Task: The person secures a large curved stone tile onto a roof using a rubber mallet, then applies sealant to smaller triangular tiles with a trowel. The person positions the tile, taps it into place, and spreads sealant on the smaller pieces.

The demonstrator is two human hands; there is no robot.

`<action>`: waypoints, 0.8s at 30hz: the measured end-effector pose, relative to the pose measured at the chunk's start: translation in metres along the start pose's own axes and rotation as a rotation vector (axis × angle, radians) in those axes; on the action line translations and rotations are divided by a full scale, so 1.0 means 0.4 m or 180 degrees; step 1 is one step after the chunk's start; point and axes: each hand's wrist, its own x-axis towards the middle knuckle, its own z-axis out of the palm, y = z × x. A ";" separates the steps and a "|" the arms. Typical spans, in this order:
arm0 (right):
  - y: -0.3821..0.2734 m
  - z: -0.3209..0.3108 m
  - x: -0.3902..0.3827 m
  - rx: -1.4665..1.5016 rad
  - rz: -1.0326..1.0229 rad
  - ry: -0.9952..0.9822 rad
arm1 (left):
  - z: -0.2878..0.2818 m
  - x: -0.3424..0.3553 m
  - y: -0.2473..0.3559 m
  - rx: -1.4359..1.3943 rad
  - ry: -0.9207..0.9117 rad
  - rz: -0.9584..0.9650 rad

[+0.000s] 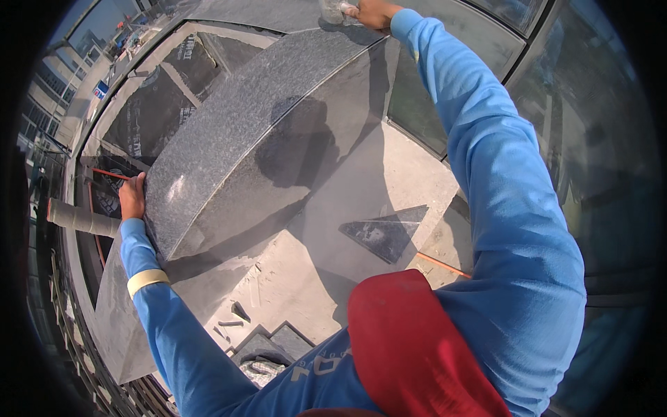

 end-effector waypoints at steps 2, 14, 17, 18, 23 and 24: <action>0.051 0.034 -0.010 -0.0234 0.0126 -0.0105 | -0.001 0.000 0.001 0.0023 0.0003 -0.0048; 0.000 -0.050 -0.055 -0.0297 0.0735 -0.0683 | -0.002 -0.002 0.010 -0.0190 -0.0002 -0.0113; 0.023 -0.018 -0.034 0.0030 0.0631 -0.0170 | -0.005 -0.006 0.013 -0.0209 0.0070 -0.0119; 0.042 0.001 -0.037 0.0293 0.0332 0.0045 | -0.005 -0.006 0.012 -0.0220 0.0098 -0.0105; 0.090 0.007 -0.099 -0.0329 0.0480 -0.0332 | -0.004 -0.003 0.002 -0.0211 0.0020 -0.0099; 0.080 -0.008 -0.104 -0.0327 0.0609 -0.0433 | -0.002 -0.001 0.002 -0.0207 0.0013 -0.0101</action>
